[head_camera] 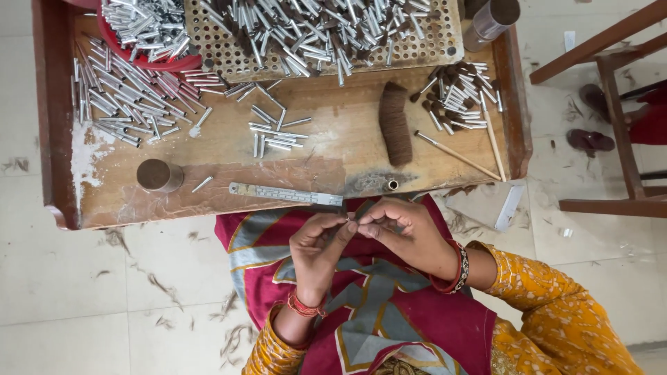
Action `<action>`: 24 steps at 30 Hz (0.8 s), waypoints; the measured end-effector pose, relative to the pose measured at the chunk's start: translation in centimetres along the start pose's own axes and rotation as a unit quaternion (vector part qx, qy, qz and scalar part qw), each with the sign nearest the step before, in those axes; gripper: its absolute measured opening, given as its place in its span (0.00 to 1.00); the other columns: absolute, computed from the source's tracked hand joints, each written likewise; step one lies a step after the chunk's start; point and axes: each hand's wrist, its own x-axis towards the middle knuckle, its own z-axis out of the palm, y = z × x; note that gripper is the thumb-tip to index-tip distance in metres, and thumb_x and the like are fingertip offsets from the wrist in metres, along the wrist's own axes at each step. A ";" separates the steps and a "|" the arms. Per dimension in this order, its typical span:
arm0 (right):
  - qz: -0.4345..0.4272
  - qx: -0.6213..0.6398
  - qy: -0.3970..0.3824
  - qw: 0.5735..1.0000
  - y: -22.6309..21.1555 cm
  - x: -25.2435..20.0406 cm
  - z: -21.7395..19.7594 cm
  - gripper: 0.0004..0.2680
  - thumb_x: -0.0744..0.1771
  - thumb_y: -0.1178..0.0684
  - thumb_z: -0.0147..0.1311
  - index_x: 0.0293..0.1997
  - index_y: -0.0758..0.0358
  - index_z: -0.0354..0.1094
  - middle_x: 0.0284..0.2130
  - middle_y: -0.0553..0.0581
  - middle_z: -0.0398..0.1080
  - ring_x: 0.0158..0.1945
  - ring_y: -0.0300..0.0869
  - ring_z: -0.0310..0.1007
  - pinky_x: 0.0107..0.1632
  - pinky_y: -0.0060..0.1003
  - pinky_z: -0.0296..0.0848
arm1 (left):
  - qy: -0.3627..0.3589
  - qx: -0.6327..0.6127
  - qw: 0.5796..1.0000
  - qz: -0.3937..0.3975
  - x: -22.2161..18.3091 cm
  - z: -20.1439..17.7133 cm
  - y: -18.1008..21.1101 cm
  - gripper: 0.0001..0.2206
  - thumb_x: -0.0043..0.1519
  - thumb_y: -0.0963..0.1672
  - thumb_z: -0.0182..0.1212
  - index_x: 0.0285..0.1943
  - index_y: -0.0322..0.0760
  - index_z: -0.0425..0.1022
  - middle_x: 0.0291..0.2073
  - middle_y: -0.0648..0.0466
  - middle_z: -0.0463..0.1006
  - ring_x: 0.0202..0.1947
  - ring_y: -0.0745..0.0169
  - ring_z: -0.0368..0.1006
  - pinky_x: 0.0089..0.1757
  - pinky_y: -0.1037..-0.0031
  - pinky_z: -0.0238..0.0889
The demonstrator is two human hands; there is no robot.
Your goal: Assembling small metal tubes and components on a workbench.
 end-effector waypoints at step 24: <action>-0.034 -0.111 0.016 0.993 -2.0 -0.3 -3.3 0.04 0.67 0.57 0.60 0.37 0.67 0.72 0.31 0.55 0.75 0.34 0.40 0.73 0.39 0.35 0.70 | -0.100 0.222 0.969 0.043 1.0 3.5 2.1 0.06 0.55 0.35 0.73 0.38 0.27 0.81 0.34 0.50 0.83 0.34 0.67 0.79 0.38 0.79 0.72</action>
